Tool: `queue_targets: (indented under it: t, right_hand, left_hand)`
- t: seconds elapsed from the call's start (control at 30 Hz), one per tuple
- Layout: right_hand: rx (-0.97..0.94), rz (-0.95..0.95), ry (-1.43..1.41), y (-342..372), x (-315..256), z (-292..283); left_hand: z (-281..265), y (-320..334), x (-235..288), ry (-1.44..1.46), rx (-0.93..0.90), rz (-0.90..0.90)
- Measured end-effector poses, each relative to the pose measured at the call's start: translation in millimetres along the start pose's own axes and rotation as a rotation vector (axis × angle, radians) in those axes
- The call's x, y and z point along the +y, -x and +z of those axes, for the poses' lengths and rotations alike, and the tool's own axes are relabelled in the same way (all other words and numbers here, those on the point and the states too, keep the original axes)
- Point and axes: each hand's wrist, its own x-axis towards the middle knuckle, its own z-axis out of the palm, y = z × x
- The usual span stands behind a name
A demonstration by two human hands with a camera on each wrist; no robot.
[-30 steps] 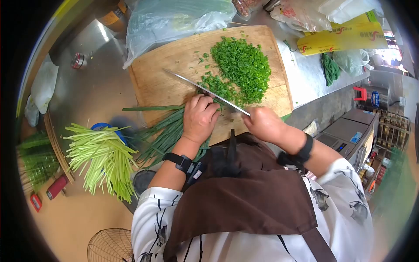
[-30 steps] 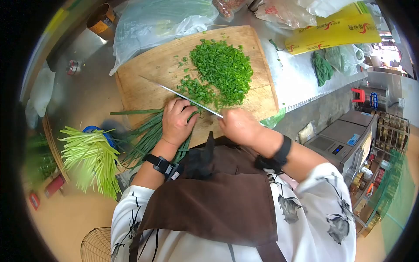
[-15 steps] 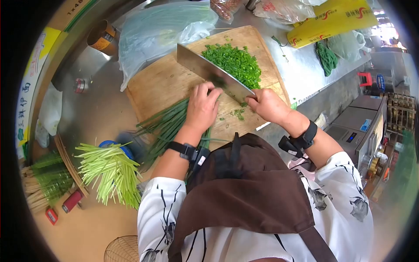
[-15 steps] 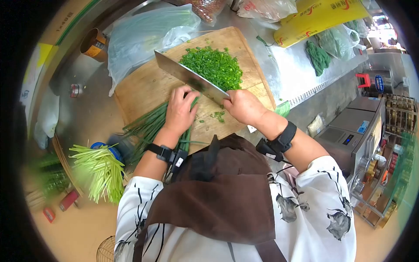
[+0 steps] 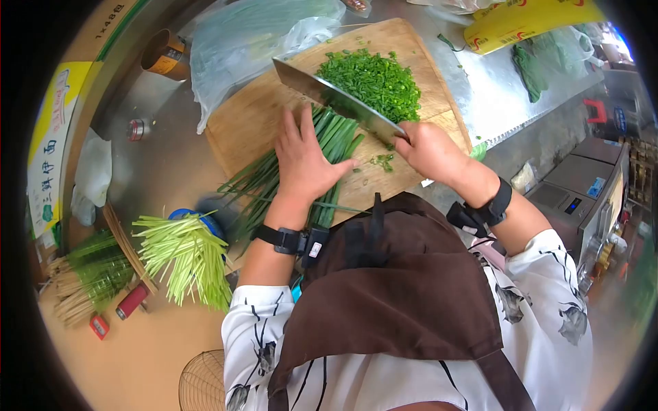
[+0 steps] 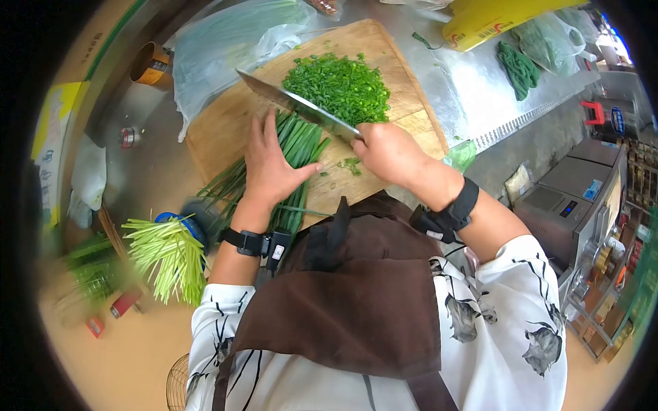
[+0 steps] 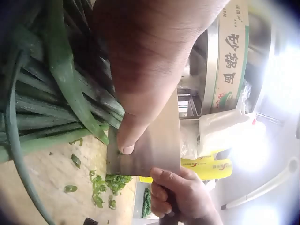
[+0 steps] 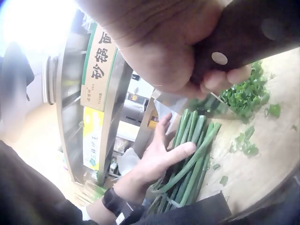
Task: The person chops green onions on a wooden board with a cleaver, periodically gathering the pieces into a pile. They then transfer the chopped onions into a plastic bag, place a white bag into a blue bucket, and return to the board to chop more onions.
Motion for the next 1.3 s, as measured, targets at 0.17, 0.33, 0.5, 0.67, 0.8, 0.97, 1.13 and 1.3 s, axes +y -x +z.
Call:
queue_targets:
  t: [0.17,0.33,0.5,0.67,0.8,0.97,1.13,1.3]
  right_hand:
    - [-0.004,-0.030,0.009,19.5,-28.6,14.8]
    - [0.001,-0.060,-0.064,13.8,-21.6,16.3]
    - [-0.130,0.274,-0.547,-12.5,12.1,-9.5]
    - [0.018,0.300,-0.219,-34.1,42.5,-14.6]
    - [0.150,0.170,0.233,-30.5,45.2,-7.6]
    - [0.459,-0.134,0.465,-15.3,12.3,6.6]
    - [-0.050,-0.437,0.042,10.9,-59.4,44.9]
    - [-0.341,-0.530,0.276,4.7,-88.9,80.9]
  left_hand:
    - [4.4,17.5,2.9,-0.065,-0.052,-0.005]
    - [9.3,22.9,-7.6,0.011,-0.112,-0.066]
    - [18.3,17.7,-25.2,0.069,-0.033,-0.002]
    - [6.5,13.6,-24.5,0.050,0.014,-0.003]
    - [-5.3,9.6,-36.8,0.236,-0.053,0.011]
    - [-2.9,1.1,-79.7,0.669,-0.143,-0.122]
    - [-41.1,18.1,-97.4,0.728,-0.036,-0.239]
    - [-64.1,70.6,-96.5,0.579,0.140,-0.362]
